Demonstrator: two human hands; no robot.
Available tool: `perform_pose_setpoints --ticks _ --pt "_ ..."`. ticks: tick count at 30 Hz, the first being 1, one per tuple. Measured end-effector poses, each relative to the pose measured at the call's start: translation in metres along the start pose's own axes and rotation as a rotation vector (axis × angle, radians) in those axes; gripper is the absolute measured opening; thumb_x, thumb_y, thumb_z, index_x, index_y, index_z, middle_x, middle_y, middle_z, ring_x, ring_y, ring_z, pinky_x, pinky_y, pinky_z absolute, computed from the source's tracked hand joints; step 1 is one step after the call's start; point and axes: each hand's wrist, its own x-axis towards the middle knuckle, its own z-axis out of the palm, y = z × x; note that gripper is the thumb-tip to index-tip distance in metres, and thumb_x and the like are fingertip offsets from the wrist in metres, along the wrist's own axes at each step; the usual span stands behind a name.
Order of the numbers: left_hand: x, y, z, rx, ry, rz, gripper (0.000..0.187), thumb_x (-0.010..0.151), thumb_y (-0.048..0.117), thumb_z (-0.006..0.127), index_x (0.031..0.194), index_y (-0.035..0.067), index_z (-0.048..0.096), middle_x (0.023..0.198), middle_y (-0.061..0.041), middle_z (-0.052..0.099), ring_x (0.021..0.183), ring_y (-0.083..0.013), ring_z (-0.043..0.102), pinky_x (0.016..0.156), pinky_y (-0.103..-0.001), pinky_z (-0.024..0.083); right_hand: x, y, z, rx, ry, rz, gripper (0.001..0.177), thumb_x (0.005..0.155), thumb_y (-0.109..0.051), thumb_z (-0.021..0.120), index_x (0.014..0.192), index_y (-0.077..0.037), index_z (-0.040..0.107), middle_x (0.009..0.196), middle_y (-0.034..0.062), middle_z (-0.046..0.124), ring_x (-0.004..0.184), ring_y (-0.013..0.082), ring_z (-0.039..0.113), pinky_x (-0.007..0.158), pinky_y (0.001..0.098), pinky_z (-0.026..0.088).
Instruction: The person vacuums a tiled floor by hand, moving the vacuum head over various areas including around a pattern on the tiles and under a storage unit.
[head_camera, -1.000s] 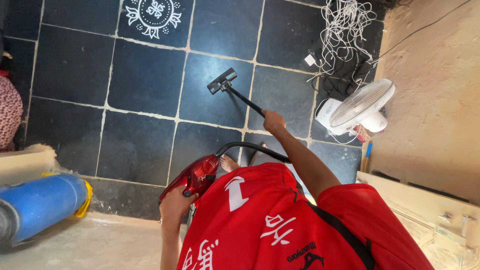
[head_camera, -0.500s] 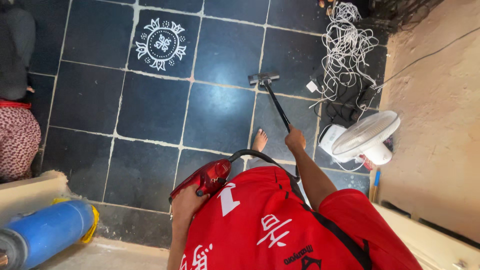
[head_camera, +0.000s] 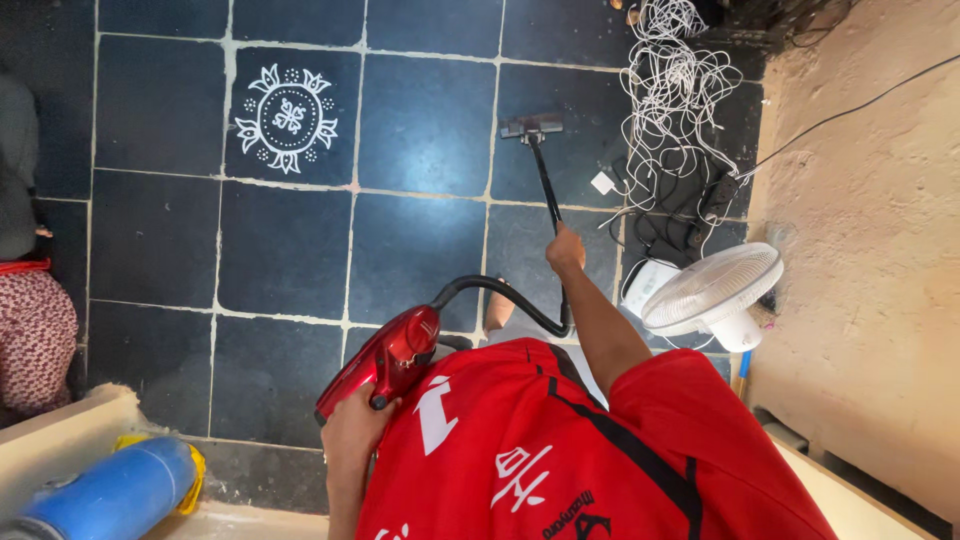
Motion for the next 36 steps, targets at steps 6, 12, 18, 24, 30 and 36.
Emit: perform_pose_setpoints --ticks 6,12,18,24,30,36 --pt "-0.002 0.0 0.005 -0.005 0.012 -0.066 0.049 0.082 0.058 0.071 0.113 0.019 0.071 0.103 -0.013 0.078 0.104 -0.0384 0.073 0.088 -0.051 0.056 0.062 -0.032 -0.02 0.02 0.024 -0.064 0.045 0.09 -0.006 0.056 0.134 -0.015 0.061 0.123 0.0208 0.069 0.119 0.0409 0.065 0.097 0.0497 0.055" --pt "0.006 -0.005 0.004 -0.012 0.002 -0.11 0.053 0.082 0.06 0.071 0.105 0.013 0.072 0.099 -0.015 0.078 0.103 -0.0398 0.072 0.088 -0.051 0.055 0.11 -0.055 -0.031 0.093 0.032 -0.131 0.044 0.089 -0.003 0.056 0.132 -0.011 0.063 0.123 0.0241 0.068 0.118 0.0415 0.065 0.095 0.0486 0.054" --pt "0.013 -0.007 -0.005 -0.077 0.001 -0.115 0.051 0.081 0.059 0.071 0.104 0.014 0.072 0.096 -0.016 0.078 0.1 -0.0403 0.073 0.087 -0.051 0.056 0.108 -0.051 -0.018 0.03 0.009 -0.109 0.043 0.087 -0.002 0.057 0.13 -0.008 0.061 0.12 0.0257 0.068 0.116 0.0432 0.065 0.095 0.0504 0.054" --pt "0.025 -0.013 -0.005 0.016 -0.035 -0.075 0.053 0.081 0.061 0.071 0.106 0.014 0.071 0.1 -0.015 0.077 0.102 -0.0398 0.072 0.087 -0.052 0.056 0.053 -0.012 -0.001 -0.046 -0.023 -0.165 0.052 0.082 -0.002 0.06 0.133 -0.006 0.055 0.109 0.0293 0.07 0.106 0.0469 0.067 0.09 0.0544 0.055" --pt "0.027 -0.012 -0.01 0.06 -0.07 -0.084 0.055 0.08 0.061 0.071 0.116 0.019 0.07 0.101 -0.014 0.078 0.104 -0.0395 0.072 0.09 -0.051 0.056 -0.014 0.017 -0.017 -0.014 -0.048 -0.096 0.05 0.088 -0.006 0.054 0.138 -0.009 0.057 0.097 0.0298 0.072 0.084 0.0435 0.072 0.074 0.0521 0.059" --pt "0.024 -0.007 -0.011 0.123 -0.117 -0.076 0.054 0.082 0.062 0.07 0.117 0.022 0.07 0.102 -0.012 0.078 0.104 -0.037 0.073 0.088 -0.05 0.057 -0.063 0.035 -0.061 0.176 -0.101 0.093 0.065 0.085 -0.007 0.051 0.149 -0.016 0.051 0.088 0.0234 0.073 0.057 0.0338 0.071 0.055 0.0449 0.06"
